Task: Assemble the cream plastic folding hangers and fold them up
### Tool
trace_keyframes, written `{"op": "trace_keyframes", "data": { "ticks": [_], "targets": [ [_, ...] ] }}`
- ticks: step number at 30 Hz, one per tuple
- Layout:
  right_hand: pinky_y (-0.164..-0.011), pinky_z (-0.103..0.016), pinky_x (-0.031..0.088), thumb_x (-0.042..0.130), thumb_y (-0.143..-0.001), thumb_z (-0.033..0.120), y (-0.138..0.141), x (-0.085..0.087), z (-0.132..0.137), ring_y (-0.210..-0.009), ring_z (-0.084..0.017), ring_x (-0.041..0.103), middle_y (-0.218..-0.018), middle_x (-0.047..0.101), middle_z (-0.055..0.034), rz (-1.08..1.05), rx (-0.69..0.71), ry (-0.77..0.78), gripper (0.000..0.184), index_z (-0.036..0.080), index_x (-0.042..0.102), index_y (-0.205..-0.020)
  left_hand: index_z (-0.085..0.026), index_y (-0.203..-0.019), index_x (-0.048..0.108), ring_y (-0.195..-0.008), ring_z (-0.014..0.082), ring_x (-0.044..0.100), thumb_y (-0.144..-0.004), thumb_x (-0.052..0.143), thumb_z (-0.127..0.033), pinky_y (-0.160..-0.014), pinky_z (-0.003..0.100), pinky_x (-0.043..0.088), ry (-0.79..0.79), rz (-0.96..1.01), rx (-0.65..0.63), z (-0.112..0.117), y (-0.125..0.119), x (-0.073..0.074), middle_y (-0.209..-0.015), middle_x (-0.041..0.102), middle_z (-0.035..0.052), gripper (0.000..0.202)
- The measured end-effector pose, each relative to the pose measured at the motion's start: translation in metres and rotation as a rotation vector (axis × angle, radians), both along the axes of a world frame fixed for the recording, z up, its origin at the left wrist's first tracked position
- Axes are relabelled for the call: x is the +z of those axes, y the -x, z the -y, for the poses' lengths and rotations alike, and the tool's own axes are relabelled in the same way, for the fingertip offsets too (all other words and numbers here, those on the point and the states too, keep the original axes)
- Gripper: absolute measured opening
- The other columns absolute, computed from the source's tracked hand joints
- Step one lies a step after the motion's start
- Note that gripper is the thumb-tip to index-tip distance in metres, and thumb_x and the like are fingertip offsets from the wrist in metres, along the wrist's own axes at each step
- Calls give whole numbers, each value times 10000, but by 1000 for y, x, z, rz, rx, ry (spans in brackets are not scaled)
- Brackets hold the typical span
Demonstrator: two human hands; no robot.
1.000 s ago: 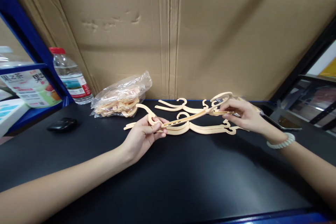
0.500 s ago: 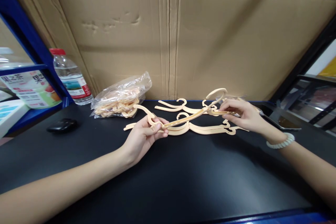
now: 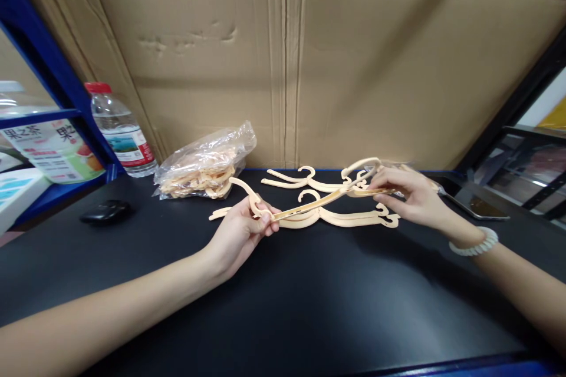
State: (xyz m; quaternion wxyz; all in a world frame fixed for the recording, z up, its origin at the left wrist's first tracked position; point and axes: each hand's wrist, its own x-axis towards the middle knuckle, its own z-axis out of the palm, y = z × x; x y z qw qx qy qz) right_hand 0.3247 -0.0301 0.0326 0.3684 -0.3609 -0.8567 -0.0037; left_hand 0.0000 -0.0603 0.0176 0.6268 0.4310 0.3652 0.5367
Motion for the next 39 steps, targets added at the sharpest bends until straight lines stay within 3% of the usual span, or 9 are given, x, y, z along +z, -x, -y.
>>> {"op": "trace_keyframes", "data": {
  "ticks": [7, 11, 21, 25, 29, 32, 35, 39],
  "targets": [
    [-661, -343, 495, 584, -850, 256, 4, -3, 4, -761, -207, 615, -844, 677, -59, -21, -20, 82, 72, 224, 639, -884, -154, -648, 475, -547, 84, 520, -598, 612, 26, -498, 160, 379, -29, -8, 39, 0, 1, 0, -624, 601, -10, 232],
    [-661, -349, 507, 585, -846, 284, 5, -4, 4, -786, -221, 630, -852, 682, -62, -35, -48, 107, 83, 229, 641, -875, -157, -652, 465, -559, 85, 544, -644, 620, 22, -508, 154, 412, -14, 22, 67, -1, 2, -2, -644, 630, 2, 236],
    [-594, -302, 513, 592, -838, 290, 8, -5, 4, -753, -197, 617, -862, 667, -55, -57, -57, 175, 113, 222, 656, -900, -135, -632, 527, -708, 111, 673, -736, 627, 48, -757, 203, 570, 35, 108, 188, -5, 3, -6, -716, 663, 20, 232],
    [-586, -310, 531, 608, -822, 331, 6, -7, 0, -756, -205, 620, -841, 667, -61, -97, -108, 232, 145, 216, 664, -892, -116, -680, 594, -701, 116, 677, -748, 706, -38, -736, 186, 575, 8, 108, 126, -2, 2, -4, -704, 660, 22, 153],
    [-544, -302, 543, 632, -804, 377, 3, -8, -3, -751, -208, 613, -821, 657, -67, -173, -122, 292, 177, 213, 670, -858, -125, -793, 637, -696, 113, 676, -733, 745, -74, -714, 188, 572, 74, 85, 82, 4, -1, -2, -826, 726, 74, 133],
    [-507, -299, 559, 639, -803, 390, 3, -8, -3, -691, -184, 602, -841, 626, -63, -276, -71, 403, 199, 208, 659, -881, -131, -929, 677, -724, 136, 684, -753, 730, -113, -723, 223, 572, 70, -43, 7, 10, -5, -2, -903, 741, 110, 185],
    [-495, -287, 560, 657, -795, 381, 6, -6, -1, -615, -148, 589, -826, 591, -44, -332, 4, 507, 201, 201, 639, -885, -160, -978, 709, -806, 198, 697, -775, 685, -132, -773, 308, 578, -213, -346, -121, 17, -4, -4, -952, 734, 111, 205],
    [-525, -274, 550, 669, -783, 353, 10, -2, 3, -618, -137, 595, -791, 572, -22, -287, 55, 634, 167, 206, 616, -840, -243, -1094, 706, -1169, 299, 586, -763, 556, -13, -1018, 461, 455, -965, -812, -288, 22, 2, -5, -1180, 685, 104, 429]
  ]
}}
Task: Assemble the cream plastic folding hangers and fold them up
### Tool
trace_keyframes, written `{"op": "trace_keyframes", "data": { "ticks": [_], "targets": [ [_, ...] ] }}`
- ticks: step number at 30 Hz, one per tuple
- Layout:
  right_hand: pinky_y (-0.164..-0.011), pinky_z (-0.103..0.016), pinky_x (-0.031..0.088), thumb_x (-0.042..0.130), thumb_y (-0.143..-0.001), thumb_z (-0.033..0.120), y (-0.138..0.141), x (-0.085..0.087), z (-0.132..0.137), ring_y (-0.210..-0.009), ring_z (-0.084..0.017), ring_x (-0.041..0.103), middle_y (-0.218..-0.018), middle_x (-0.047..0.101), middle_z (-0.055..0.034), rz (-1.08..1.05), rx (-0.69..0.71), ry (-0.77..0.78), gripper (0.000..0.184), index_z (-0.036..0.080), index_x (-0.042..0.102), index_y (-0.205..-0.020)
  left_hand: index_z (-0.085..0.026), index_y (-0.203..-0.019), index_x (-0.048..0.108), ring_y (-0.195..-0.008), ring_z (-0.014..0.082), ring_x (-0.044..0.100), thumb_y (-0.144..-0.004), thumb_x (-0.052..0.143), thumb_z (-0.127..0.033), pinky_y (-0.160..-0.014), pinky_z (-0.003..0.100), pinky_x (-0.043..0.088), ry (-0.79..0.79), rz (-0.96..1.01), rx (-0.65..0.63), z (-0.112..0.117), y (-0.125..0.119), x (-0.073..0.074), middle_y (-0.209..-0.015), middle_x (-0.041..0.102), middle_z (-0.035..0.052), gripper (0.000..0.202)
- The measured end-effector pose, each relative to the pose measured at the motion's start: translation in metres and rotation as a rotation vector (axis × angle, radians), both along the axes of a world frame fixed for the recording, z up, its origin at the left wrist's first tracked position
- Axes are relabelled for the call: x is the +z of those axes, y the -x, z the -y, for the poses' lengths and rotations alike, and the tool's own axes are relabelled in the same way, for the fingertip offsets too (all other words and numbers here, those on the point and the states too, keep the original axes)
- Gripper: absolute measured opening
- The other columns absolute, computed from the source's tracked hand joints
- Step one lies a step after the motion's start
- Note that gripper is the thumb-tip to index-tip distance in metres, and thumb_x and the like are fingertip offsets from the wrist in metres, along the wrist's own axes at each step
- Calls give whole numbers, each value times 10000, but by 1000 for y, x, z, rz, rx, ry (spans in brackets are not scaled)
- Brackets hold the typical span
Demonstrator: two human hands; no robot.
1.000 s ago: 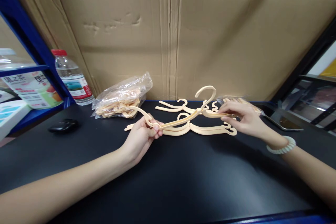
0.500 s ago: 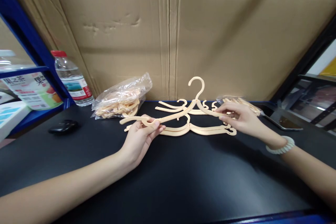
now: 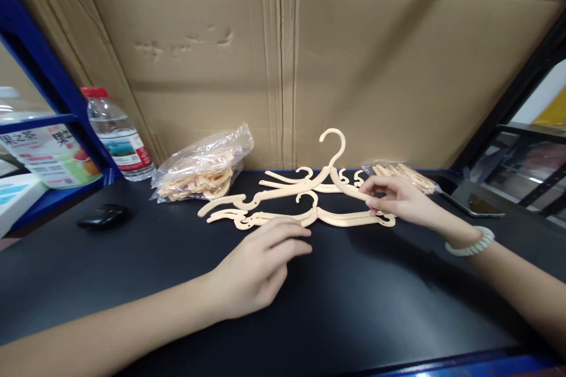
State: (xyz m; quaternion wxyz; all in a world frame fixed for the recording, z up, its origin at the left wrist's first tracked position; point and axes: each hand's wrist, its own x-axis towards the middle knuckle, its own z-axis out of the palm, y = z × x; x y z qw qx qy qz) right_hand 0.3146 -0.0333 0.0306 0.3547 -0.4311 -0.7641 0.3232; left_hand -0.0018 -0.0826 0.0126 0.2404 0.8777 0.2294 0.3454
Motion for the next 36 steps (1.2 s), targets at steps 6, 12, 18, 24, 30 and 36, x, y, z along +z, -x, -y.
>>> {"op": "trace_keyframes", "data": {
  "ticks": [6, 12, 18, 24, 30, 36],
  "targets": [
    [-537, -262, 470, 657, -773, 324, 4, 5, 5, -629, -141, 560, -713, 599, -11, 207, 70, 28, 148, 185, 604, -779, -191, -1221, 618, -1364, 353, 379, -739, 500, 1, -1101, 547, 333, -324, -326, -66, 0, 4, -3, -1381, 541, 164, 532],
    [-579, -293, 438, 614, -802, 329, 1, 5, 6, -630, -158, 543, -722, 638, -31, 419, 119, -120, 153, 183, 656, -786, -215, -1117, 648, -1296, 338, 455, -714, 495, -4, -1065, 521, 378, -257, -340, -69, -2, 4, -5, -1335, 580, 135, 480],
    [-666, -314, 459, 602, -812, 263, -1, 2, 7, -724, -183, 584, -791, 655, -41, 560, 181, -184, 92, 194, 656, -785, -202, -1098, 641, -1261, 348, 482, -729, 476, -17, -1025, 508, 413, -284, -412, -47, -2, 2, -5, -1335, 569, 148, 444],
    [-668, -302, 471, 622, -795, 214, -3, 1, 6, -728, -175, 593, -784, 650, -29, 597, 230, -140, 52, 200, 672, -793, -145, -1115, 621, -1248, 342, 490, -739, 455, -14, -1044, 490, 393, -287, -479, -62, -4, 2, -4, -1308, 565, 181, 432],
    [-663, -294, 470, 624, -792, 210, -5, 0, 4, -725, -167, 590, -777, 641, -27, 619, 210, -128, 43, 194, 654, -766, -203, -1129, 629, -1226, 333, 519, -726, 484, -5, -1082, 522, 336, -220, -377, -53, -5, 2, -4, -1278, 602, 137, 471],
    [-631, -283, 449, 609, -796, 224, -7, 0, 3, -690, -164, 579, -747, 634, -28, 631, 157, -140, 77, 187, 642, -736, -192, -1143, 624, -1238, 313, 521, -782, 490, -44, -1094, 504, 334, -232, -365, -16, -4, 2, -6, -1303, 592, 136, 412]
  ]
}}
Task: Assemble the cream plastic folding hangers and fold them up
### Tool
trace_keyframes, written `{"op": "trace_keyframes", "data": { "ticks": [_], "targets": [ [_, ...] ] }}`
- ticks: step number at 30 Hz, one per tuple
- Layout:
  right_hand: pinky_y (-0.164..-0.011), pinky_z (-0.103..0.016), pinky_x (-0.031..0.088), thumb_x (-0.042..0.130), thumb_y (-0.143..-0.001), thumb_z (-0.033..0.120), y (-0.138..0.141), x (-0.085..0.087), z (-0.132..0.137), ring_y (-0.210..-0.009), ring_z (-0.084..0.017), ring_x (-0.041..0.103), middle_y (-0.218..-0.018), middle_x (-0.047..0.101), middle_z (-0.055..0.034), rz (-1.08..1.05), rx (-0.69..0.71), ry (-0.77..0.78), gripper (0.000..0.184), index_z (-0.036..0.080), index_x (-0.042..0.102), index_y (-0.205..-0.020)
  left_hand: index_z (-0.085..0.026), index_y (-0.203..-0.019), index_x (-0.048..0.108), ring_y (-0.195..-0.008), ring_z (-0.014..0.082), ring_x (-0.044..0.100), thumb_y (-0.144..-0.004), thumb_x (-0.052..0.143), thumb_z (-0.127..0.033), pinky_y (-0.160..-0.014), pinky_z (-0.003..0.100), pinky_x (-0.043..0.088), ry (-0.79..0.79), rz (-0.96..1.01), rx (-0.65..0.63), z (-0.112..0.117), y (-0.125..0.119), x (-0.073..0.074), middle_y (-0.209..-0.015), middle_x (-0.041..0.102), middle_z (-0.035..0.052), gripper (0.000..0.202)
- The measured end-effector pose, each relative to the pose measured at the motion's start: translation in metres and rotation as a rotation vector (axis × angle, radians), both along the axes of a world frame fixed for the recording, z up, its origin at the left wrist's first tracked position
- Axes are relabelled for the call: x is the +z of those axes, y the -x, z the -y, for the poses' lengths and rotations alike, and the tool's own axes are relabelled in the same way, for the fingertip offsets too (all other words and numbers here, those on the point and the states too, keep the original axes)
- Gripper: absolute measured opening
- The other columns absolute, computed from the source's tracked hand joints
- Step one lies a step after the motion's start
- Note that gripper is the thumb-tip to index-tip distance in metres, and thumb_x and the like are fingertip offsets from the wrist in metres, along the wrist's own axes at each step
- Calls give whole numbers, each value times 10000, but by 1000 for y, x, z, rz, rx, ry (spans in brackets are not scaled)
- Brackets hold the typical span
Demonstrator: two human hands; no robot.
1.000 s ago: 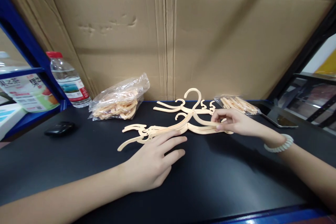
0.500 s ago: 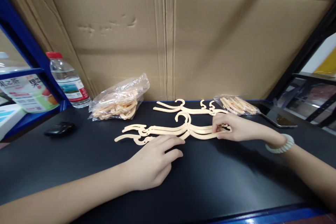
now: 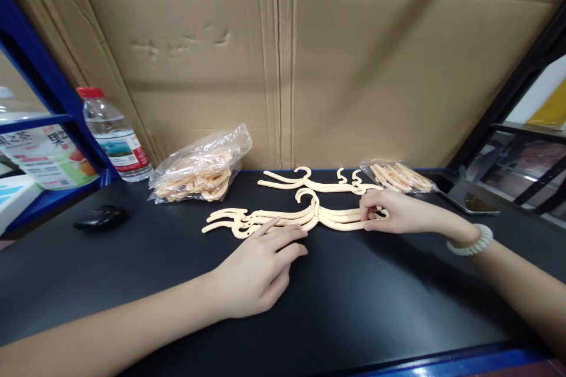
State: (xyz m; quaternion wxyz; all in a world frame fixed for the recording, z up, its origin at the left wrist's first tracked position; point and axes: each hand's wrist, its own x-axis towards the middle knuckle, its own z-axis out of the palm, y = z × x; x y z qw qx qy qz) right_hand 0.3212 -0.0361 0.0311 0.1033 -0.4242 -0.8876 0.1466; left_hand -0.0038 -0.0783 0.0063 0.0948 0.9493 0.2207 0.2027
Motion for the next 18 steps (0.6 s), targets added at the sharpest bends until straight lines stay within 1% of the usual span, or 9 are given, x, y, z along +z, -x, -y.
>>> {"op": "trace_keyframes", "data": {
  "ticks": [4, 7, 12, 18],
  "targets": [
    [-624, -271, 435, 600, -804, 241, -1, 0, -2, -675, -156, 570, -746, 631, -34, 26, -28, -8, 109, 173, 636, -727, -185, -1156, 600, -1280, 269, 486, -849, 438, -80, -1118, 486, 317, -58, -70, 29, 0, -1, 0, -1329, 574, 124, 362],
    [-632, -272, 427, 591, -805, 238, -3, -1, -3, -681, -159, 563, -748, 629, -36, 25, -37, -40, 114, 173, 625, -718, -192, -1164, 589, -1309, 253, 460, -872, 427, -103, -1133, 481, 303, -57, -96, 46, -1, -2, -1, -1356, 557, 111, 345],
    [-627, -273, 411, 583, -804, 237, -4, -3, -6, -677, -161, 547, -751, 621, -40, 32, -42, -82, 109, 174, 607, -719, -192, -1194, 569, -1347, 258, 422, -882, 425, -118, -1141, 492, 295, -31, -124, 54, -2, -2, -1, -1418, 507, 114, 352],
    [-613, -275, 398, 570, -811, 251, -2, -2, -5, -676, -164, 534, -771, 614, -54, 34, -81, -111, 121, 165, 608, -736, -186, -1216, 560, -1371, 270, 392, -888, 412, -131, -1137, 517, 298, -14, -168, 73, -2, -2, -1, -1451, 471, 122, 364]
  ]
}}
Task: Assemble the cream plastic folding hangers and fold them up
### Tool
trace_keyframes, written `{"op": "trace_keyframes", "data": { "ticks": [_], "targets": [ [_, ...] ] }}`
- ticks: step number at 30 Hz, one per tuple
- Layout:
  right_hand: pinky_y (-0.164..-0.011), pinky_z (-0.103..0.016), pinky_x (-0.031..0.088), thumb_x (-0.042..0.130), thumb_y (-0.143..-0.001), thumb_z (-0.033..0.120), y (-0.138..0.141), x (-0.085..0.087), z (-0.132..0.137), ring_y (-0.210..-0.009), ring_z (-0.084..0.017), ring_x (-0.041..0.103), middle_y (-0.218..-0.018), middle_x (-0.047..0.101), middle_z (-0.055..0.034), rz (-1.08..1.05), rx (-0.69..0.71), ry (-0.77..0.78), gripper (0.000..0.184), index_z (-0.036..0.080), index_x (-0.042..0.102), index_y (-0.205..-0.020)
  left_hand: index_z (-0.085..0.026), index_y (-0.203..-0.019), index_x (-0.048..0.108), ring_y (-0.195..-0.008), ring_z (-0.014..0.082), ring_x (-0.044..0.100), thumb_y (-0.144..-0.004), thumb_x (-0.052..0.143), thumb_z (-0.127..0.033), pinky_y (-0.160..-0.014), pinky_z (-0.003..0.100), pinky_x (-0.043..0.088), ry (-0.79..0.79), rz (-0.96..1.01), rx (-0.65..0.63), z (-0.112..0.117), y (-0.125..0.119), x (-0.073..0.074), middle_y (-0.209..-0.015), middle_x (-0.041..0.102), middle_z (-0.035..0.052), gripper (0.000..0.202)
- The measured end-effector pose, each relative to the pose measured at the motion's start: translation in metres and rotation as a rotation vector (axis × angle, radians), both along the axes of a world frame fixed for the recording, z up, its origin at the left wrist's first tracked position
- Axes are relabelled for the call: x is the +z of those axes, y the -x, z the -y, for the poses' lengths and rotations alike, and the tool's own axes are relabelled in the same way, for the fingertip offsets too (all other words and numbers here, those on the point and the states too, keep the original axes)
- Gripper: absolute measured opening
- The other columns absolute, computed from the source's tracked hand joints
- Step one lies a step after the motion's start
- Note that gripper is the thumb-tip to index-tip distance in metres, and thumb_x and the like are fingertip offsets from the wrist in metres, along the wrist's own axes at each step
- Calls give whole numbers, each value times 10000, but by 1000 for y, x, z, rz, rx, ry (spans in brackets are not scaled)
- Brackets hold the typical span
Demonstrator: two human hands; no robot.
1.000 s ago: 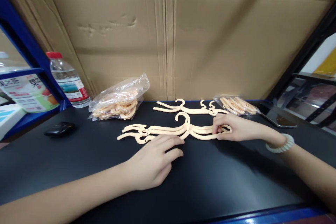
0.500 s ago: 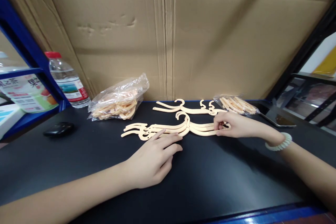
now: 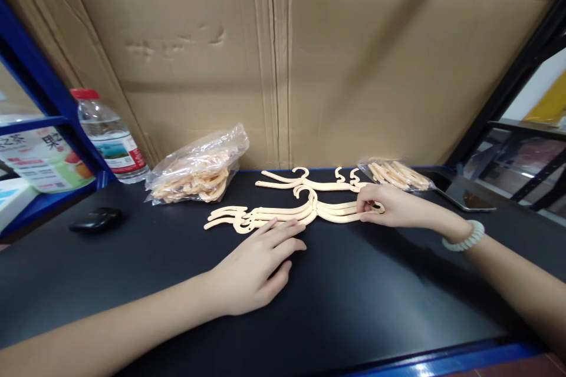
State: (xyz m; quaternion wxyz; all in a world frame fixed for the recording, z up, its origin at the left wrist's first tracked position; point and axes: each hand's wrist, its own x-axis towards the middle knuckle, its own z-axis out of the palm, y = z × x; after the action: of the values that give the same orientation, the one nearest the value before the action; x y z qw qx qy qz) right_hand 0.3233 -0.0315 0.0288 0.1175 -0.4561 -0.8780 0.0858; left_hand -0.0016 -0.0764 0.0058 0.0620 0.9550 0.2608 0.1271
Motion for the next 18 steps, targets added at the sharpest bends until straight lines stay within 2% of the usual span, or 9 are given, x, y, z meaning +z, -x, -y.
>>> {"op": "trace_keyframes", "data": {
  "ticks": [9, 18],
  "targets": [
    [-595, -267, 386, 577, -802, 227, -1, 0, -1, -651, -154, 524, -750, 608, -40, 5, -3, 2, 94, 170, 614, -737, -212, -1298, 515, -1426, 284, 284, -887, 425, -150, -1142, 551, 278, -21, -1, 18, -2, 1, -6, -1483, 433, 92, 425],
    [-610, -271, 406, 585, -790, 231, -3, -1, -4, -674, -165, 546, -773, 615, -43, -14, -36, 36, 71, 173, 605, -756, -236, -1311, 511, -1420, 298, 292, -893, 448, -157, -1141, 543, 285, -3, 31, 13, -4, 3, -8, -1496, 418, 73, 430]
  ]
}}
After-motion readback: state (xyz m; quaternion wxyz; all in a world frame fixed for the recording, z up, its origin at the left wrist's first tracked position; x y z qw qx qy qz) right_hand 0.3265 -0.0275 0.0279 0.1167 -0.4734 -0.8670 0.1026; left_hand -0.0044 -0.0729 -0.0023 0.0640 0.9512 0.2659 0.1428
